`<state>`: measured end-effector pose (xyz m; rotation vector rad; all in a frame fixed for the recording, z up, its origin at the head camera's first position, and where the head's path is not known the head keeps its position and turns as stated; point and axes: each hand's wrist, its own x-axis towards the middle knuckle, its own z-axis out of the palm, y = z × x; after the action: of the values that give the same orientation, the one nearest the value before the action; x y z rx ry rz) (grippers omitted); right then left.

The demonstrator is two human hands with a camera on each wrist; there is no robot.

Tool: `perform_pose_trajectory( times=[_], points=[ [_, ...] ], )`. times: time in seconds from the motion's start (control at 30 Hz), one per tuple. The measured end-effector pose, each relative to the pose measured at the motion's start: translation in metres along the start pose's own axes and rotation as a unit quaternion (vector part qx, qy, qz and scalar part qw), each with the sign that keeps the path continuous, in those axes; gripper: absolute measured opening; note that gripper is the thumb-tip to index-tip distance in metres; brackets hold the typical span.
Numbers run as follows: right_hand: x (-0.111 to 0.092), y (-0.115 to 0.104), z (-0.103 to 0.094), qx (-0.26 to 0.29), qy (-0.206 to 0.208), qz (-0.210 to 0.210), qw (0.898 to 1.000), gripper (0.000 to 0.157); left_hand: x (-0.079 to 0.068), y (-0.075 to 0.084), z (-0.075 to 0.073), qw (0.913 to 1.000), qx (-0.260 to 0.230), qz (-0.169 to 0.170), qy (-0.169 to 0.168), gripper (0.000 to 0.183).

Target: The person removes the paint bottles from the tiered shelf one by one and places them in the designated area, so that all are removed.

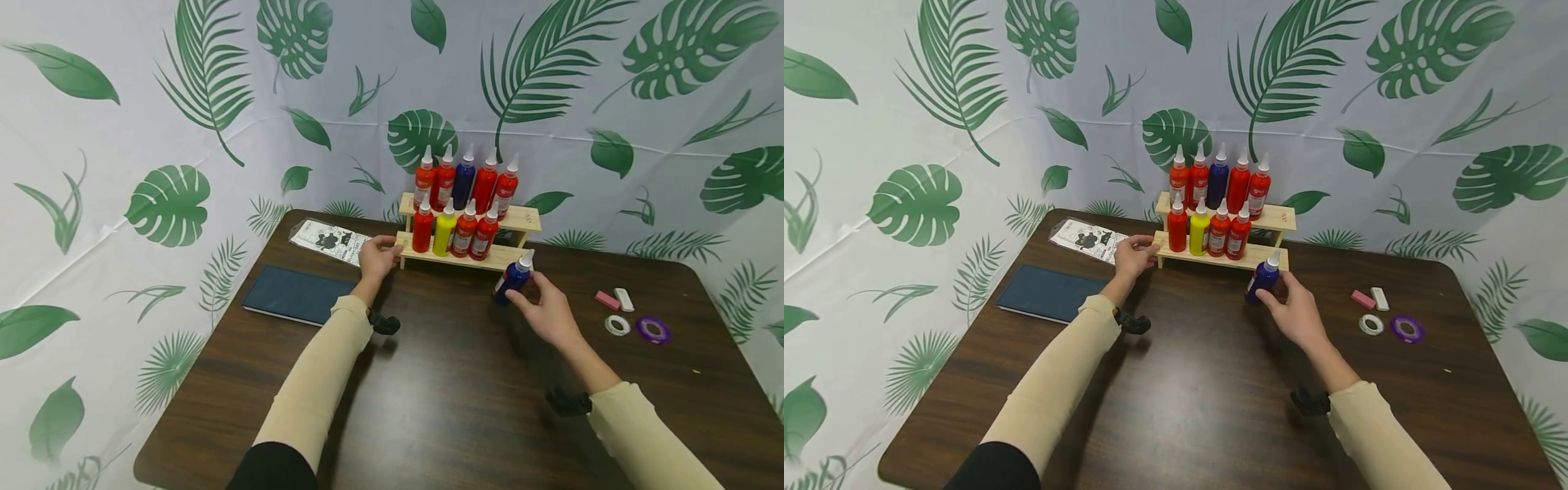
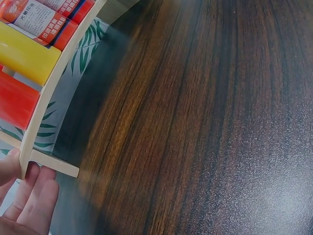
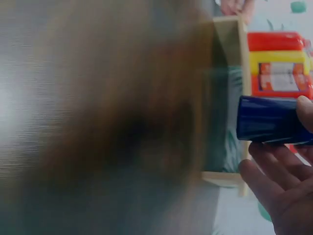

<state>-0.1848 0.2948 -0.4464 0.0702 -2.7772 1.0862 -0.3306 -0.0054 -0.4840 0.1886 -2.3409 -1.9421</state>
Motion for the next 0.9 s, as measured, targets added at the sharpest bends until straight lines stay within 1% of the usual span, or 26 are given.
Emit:
perform_pose_trajectory(
  times=[0.07,0.17,0.23,0.3,0.47,0.57,0.73,0.9],
  points=[
    [-0.012,0.007,0.004,-0.012,-0.012,0.0,1.0,0.054,0.0,0.0,0.0,1.0,-0.005,0.0,0.002,0.022],
    [-0.028,0.018,0.008,-0.03,-0.017,-0.001,0.999,0.053,0.0,-0.001,0.001,0.9999,-0.009,-0.003,0.004,0.022],
    [-0.035,0.025,0.011,-0.034,-0.014,0.0,0.999,0.052,0.0,0.0,0.001,0.9999,-0.01,-0.003,0.006,0.022],
    [-0.039,0.03,0.013,-0.036,-0.002,-0.002,0.999,0.05,-0.001,-0.001,0.001,0.9999,-0.009,-0.006,0.007,0.023],
    [-0.038,0.038,0.015,-0.033,0.027,-0.002,0.999,0.048,-0.001,-0.003,0.001,0.9999,-0.01,-0.007,0.008,0.025],
    [-0.036,0.041,0.013,-0.034,0.037,0.002,0.999,0.047,-0.001,-0.004,0.002,0.9998,-0.018,-0.005,0.004,0.025],
    [-0.032,0.043,0.012,-0.035,0.032,0.017,0.999,0.048,0.0,-0.007,0.002,0.9995,-0.03,-0.006,-0.001,0.025],
    [-0.031,0.042,0.011,-0.034,0.024,0.02,0.999,0.049,0.002,-0.008,0.001,0.9992,-0.039,-0.012,-0.002,0.024]
  ],
)
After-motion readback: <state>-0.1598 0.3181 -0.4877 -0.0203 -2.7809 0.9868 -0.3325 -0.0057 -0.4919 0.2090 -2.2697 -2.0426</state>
